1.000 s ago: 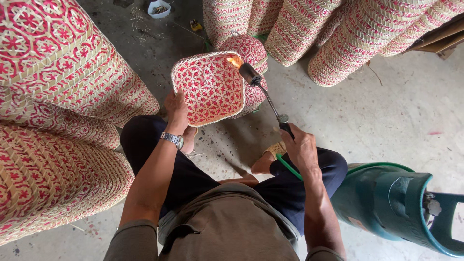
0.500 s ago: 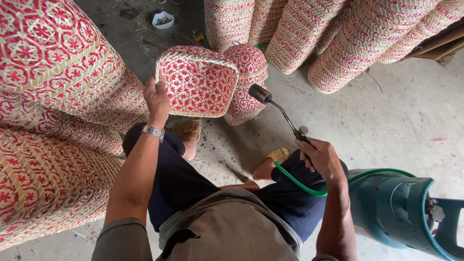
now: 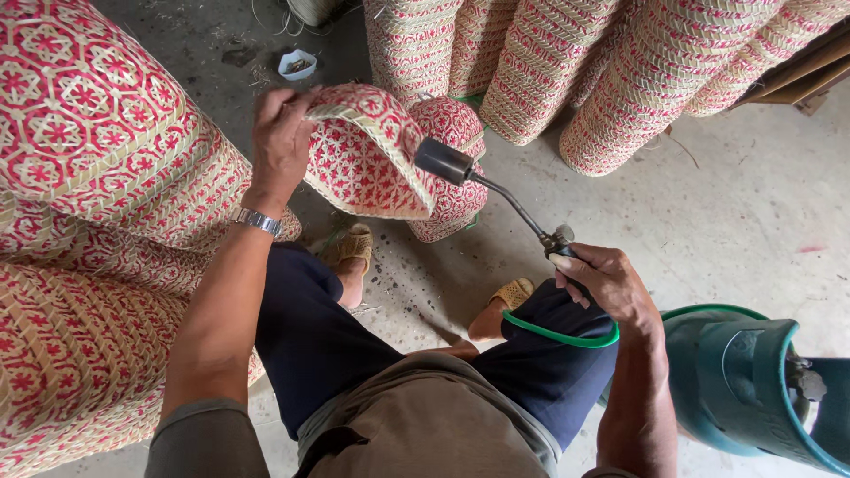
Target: The person uses a blowtorch to sear the surface of woven baskets. They hold the basket with one hand and the torch with the other, rotating the basket to apply flame to different areas.
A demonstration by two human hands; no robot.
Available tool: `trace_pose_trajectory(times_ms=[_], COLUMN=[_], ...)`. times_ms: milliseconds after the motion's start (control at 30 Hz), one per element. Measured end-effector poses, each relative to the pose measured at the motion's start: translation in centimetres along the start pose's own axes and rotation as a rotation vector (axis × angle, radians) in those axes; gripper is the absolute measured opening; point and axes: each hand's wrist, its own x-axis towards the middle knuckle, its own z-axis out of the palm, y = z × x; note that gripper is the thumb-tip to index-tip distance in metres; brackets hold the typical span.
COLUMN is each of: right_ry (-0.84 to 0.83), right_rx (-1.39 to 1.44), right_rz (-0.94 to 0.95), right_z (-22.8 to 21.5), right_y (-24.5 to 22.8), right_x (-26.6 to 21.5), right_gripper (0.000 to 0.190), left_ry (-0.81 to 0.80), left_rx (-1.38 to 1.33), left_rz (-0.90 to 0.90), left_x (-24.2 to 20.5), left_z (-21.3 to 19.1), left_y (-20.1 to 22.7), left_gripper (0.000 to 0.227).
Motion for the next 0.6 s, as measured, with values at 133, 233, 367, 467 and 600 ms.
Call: trace_pose_trajectory(times_ms=[133,233,367,467,600], right_ry=[0.107,0.166,0.099,0.105,0.078], right_rx=[-0.111,-0.153,-0.059,-0.131,-0.168], right_rz=[0.109,0.183,0.080,0.131,0.107], right_z=[0.4,0.7,0.8,1.2,2.7], right_y=[-0.4,-0.2,0.8,1.0,1.2], right_x=[0.6,0.5,0.6,1.3,2.5], right_gripper=[0.040,0.042,0.041,0.041,0.018], left_ry=[-0.057,-0.145,-0.131,-0.090,0.062], left_rx=[0.390,0.492,0.081,-0.314,-0.437], left_rz=[0.136,0.101,-0.095,-0.491,-0.560], left_x=[1.4,0.7,-1.3,-2.2,-3.2], left_z=[0.2,1.6,4.0,5.7,6.2], left_y=[0.7,-0.8,-1.9,-0.3,3.1], left_gripper=[0.038,0.034,0.040,0.040,0.042])
